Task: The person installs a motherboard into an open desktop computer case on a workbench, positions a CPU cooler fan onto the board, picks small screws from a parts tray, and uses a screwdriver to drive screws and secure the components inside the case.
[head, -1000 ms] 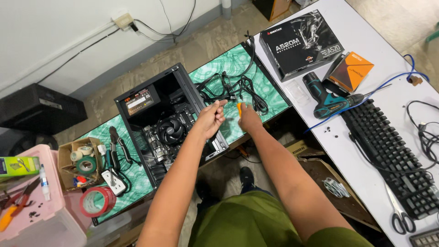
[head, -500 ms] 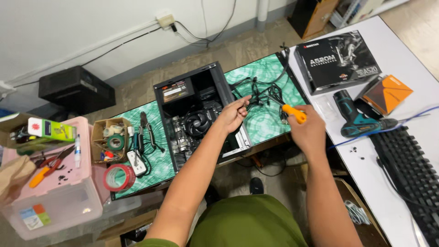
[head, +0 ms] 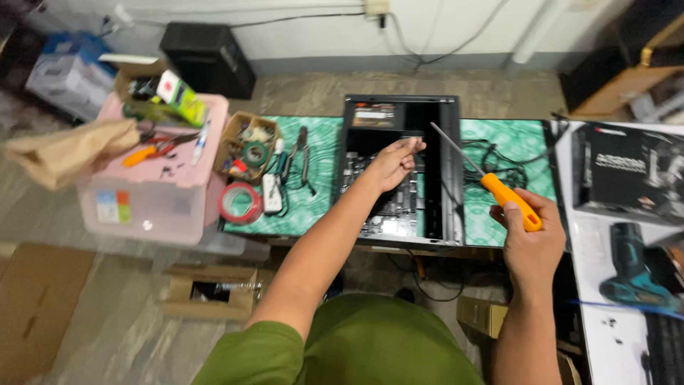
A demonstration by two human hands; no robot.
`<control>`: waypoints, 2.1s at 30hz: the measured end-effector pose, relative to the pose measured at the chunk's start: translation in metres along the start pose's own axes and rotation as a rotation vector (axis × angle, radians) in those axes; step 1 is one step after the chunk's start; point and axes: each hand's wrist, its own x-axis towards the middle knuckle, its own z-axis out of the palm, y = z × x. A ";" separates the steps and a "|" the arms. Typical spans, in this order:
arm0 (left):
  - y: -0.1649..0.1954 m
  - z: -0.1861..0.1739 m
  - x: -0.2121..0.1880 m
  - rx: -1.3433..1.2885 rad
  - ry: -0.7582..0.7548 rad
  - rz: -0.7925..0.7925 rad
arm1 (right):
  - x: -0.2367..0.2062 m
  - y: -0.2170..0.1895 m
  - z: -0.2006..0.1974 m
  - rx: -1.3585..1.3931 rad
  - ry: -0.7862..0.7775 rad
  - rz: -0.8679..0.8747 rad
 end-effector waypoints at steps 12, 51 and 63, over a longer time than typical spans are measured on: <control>0.029 -0.040 -0.031 -0.008 0.129 0.130 | 0.001 0.002 0.028 -0.070 -0.128 -0.003; 0.029 -0.059 -0.041 -0.024 0.033 0.081 | -0.014 -0.012 0.029 -0.114 -0.129 0.081; 0.023 -0.062 -0.042 0.067 -0.006 0.090 | -0.017 -0.016 0.027 -0.208 -0.134 0.066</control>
